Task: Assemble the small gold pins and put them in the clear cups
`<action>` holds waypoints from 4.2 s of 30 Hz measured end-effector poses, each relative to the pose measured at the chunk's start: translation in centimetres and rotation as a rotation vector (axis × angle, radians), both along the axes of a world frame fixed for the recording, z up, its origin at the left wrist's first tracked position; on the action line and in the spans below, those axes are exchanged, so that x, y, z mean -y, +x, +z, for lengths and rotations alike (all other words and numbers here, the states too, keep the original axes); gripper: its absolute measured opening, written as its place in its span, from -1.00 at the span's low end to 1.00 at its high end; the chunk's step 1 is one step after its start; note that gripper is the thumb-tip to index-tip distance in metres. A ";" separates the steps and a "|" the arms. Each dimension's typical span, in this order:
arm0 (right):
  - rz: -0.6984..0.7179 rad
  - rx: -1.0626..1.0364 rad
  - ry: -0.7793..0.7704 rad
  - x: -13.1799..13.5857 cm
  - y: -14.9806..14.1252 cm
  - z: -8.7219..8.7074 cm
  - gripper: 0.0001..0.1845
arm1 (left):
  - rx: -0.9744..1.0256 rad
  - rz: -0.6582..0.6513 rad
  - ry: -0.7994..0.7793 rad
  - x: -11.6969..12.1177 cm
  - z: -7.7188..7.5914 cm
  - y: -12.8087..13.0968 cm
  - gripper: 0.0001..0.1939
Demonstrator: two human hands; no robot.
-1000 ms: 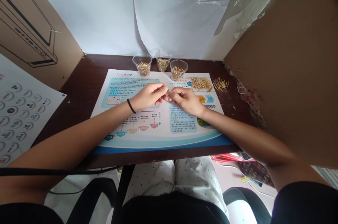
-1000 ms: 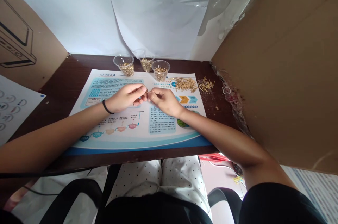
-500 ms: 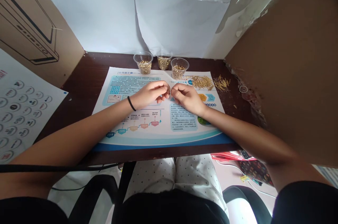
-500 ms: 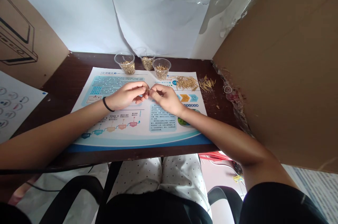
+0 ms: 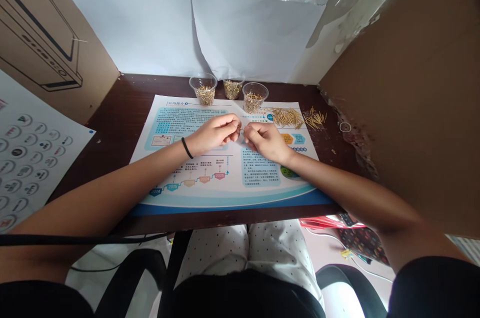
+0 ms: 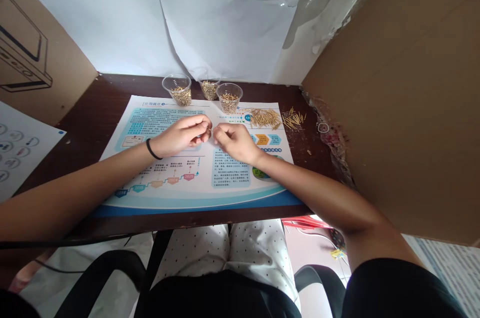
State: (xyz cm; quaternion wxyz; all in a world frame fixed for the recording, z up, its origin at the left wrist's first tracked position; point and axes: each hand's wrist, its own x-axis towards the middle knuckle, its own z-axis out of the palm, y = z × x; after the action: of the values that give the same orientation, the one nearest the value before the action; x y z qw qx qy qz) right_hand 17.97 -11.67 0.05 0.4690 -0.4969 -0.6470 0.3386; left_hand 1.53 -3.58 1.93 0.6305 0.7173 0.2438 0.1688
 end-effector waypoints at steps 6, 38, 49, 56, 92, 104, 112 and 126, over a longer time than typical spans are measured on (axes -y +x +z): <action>0.001 0.048 -0.019 -0.1 0.1 0.2 -0.63 | 0.000 -0.010 0.003 -0.2 -0.3 -0.1 -0.78; 0.121 -0.092 -0.083 0.2 0.1 0.6 -0.65 | -0.007 -0.063 0.241 -0.3 -0.4 -0.1 -0.81; 0.086 0.038 -0.023 0.1 -0.1 0.4 -0.67 | 0.038 0.139 0.615 0.9 -0.7 0.0 -0.76; 0.075 0.114 0.018 0.0 -0.2 0.7 -0.68 | -0.006 0.257 0.770 1.5 -1.0 0.1 -0.74; -0.189 0.279 0.110 -0.8 0.3 0.2 -0.80 | -0.063 0.346 0.810 1.4 -1.5 0.7 -0.69; -0.004 0.034 -0.197 -2.0 1.4 0.8 -0.84 | -0.116 0.243 0.687 0.9 -1.3 0.5 -0.27; 0.058 0.006 -0.242 -2.4 1.6 0.8 -0.74 | -0.126 0.230 0.693 0.9 -1.4 0.6 -0.28; 0.050 0.013 -0.255 -2.2 1.3 0.9 -0.67 | -0.185 0.251 0.696 1.2 -0.9 0.7 -0.25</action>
State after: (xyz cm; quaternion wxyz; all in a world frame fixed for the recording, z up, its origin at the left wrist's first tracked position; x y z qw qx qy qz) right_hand 19.29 -9.48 0.96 0.3892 -0.5382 -0.6140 0.4265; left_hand 2.28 -4.77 1.04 0.2992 0.8653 0.3135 0.2520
